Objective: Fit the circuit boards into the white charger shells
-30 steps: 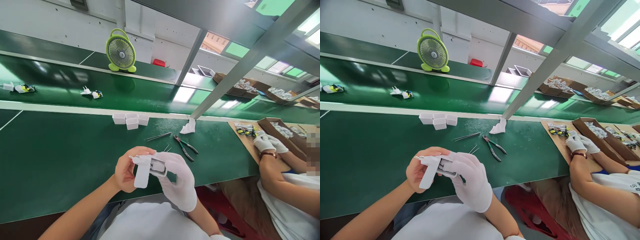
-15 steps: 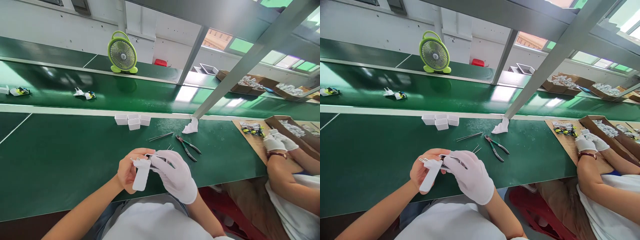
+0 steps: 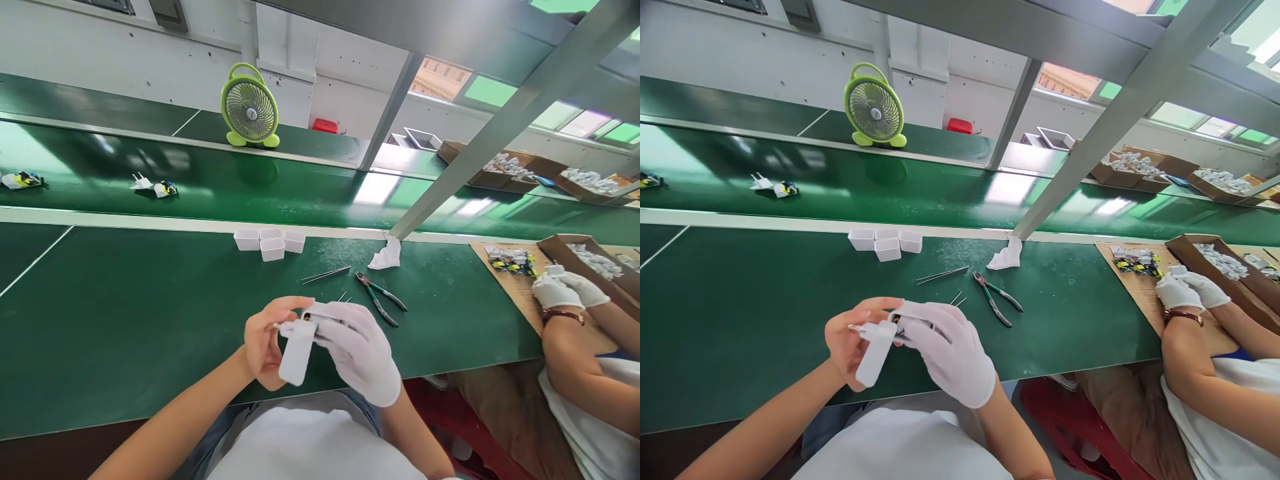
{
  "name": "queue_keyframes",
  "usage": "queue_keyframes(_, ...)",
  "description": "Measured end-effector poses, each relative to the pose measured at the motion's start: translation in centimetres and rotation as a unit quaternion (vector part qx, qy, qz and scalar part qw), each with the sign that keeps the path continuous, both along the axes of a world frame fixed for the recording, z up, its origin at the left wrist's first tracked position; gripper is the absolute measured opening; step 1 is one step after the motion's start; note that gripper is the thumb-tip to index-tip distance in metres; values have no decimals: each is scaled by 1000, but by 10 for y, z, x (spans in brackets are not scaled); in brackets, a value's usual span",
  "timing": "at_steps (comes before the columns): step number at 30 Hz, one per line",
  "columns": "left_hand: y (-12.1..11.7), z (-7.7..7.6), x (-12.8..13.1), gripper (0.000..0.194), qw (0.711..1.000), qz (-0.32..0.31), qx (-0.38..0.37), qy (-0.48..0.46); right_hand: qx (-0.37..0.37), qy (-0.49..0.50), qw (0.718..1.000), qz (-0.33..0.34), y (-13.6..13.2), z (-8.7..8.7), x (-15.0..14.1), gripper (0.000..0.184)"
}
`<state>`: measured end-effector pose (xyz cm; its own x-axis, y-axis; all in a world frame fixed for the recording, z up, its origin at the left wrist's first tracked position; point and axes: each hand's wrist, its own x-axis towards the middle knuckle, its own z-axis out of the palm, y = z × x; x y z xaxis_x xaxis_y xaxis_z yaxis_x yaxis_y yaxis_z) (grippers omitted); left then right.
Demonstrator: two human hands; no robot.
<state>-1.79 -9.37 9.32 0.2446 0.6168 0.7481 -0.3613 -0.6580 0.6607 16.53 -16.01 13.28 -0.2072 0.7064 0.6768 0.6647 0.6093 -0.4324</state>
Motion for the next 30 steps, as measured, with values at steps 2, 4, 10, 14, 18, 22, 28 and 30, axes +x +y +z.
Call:
queue_keyframes(2,6,-1,9,65,1000,3,21,-8,-81,65,994,-43,32,-8,15,36)
queue_keyframes(4,12,-4,15,64,998,47,-1,34,-156,126,972,-126,83,-15,34,47)
queue_keyframes(10,26,-20,15,51,955,155,-89,236,-199,173,933,-246,241,-29,74,47)
queue_keyframes(14,35,-23,11,47,935,198,-80,283,-181,182,932,-255,265,-42,69,38)
queue_keyframes(18,41,-23,7,46,915,241,-63,317,-163,151,948,-229,228,-63,62,34)
queue_keyframes(22,49,-28,1,40,890,281,-28,359,-163,85,971,-152,160,-85,55,36)
queue_keyframes(28,73,-42,-11,28,833,393,-22,389,-241,-178,950,-83,107,-86,47,37)
queue_keyframes(30,81,-46,-17,28,814,426,-26,394,-282,-258,922,-59,101,-75,43,40)
